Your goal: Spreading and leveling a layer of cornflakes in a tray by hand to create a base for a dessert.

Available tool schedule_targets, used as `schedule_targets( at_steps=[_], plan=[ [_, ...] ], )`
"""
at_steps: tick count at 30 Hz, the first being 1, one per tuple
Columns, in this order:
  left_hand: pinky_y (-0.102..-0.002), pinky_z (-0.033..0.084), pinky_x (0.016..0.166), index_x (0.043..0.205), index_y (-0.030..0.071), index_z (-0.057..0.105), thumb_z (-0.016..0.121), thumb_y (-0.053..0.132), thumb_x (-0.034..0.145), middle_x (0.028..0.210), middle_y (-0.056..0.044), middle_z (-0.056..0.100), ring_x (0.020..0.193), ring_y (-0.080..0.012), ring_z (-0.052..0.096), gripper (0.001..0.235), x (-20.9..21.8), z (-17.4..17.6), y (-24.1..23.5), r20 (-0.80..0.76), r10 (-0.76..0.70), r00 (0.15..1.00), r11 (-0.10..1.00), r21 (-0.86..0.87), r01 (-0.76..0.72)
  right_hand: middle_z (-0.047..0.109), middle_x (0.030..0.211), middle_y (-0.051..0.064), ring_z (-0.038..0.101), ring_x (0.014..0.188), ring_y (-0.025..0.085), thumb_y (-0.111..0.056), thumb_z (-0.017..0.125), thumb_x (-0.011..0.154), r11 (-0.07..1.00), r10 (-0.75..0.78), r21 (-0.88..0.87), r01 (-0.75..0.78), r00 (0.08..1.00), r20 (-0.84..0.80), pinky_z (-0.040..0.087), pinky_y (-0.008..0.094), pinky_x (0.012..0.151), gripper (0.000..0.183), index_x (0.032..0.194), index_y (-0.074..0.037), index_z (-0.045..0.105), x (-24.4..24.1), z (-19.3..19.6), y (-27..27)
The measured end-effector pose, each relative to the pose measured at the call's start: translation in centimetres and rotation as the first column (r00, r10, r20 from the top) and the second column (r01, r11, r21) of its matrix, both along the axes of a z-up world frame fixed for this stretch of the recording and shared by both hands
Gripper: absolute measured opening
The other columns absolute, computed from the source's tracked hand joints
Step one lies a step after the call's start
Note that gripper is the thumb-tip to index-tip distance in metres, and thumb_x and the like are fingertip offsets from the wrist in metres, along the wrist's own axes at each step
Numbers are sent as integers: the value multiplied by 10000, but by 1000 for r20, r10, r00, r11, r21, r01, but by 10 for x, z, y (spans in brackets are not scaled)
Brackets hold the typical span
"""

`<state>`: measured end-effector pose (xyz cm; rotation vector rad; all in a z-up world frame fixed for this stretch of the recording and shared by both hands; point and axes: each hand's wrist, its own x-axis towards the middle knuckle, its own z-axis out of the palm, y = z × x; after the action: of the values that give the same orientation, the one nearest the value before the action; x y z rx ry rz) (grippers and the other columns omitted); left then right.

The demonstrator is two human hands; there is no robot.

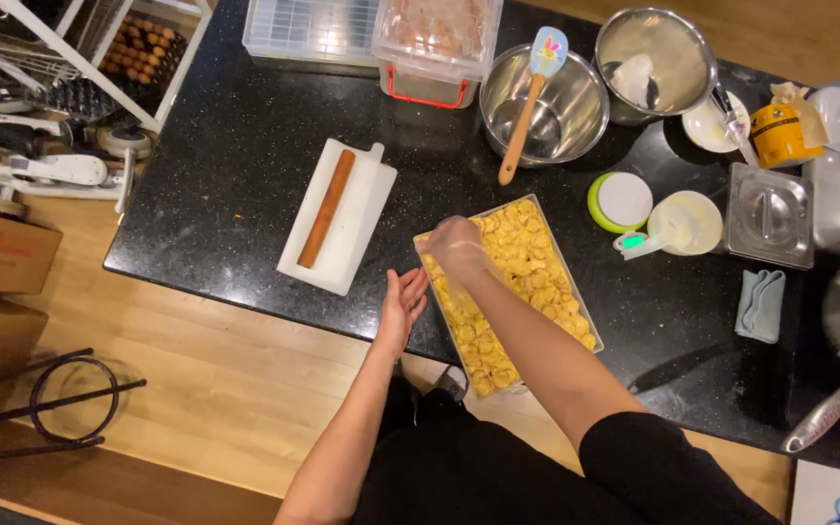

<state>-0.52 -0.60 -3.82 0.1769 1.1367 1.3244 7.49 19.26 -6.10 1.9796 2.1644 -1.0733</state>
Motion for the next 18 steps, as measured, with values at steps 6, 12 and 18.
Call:
schedule_targets(
  at_steps=[6, 12, 18],
  plan=[
    [-510, 279, 1433, 1807, 44, 385, 261, 830, 1185, 1834, -117, 509, 1745, -328, 369, 1010, 1, 0, -3, -5, 6, 1000, 1000, -10, -6, 892, 1132, 162, 844, 1223, 371, -632, 894, 908, 964, 256, 17, -267, 940, 223, 684, 484, 1097, 541, 1053, -110, 915, 11, 22, -7],
    [-506, 302, 1430, 1810, 32, 360, 256, 777, 1207, 1850, -119, 474, 1746, -338, 361, 964, -1, 10, -5, -8, -9, 1000, 1000, -3, 9, 897, 1005, 112, 854, 1098, 363, -396, 1066, 847, 985, -147, 65, 158, 978, -151, 692, 487, 999, 314, 1031, -176, 938, 85, 125, -58],
    [-518, 297, 1428, 1807, 22, 363, 292, 779, 1201, 1841, -133, 483, 1743, -342, 367, 972, 1, 3, -2, -30, -17, 999, 1000, 11, 18, 912, 1173, 111, 805, 1258, 403, -366, 881, 976, 984, 68, -165, -72, 997, -34, 676, 528, 1074, 227, 1162, -257, 953, 102, 91, -122]
  ],
)
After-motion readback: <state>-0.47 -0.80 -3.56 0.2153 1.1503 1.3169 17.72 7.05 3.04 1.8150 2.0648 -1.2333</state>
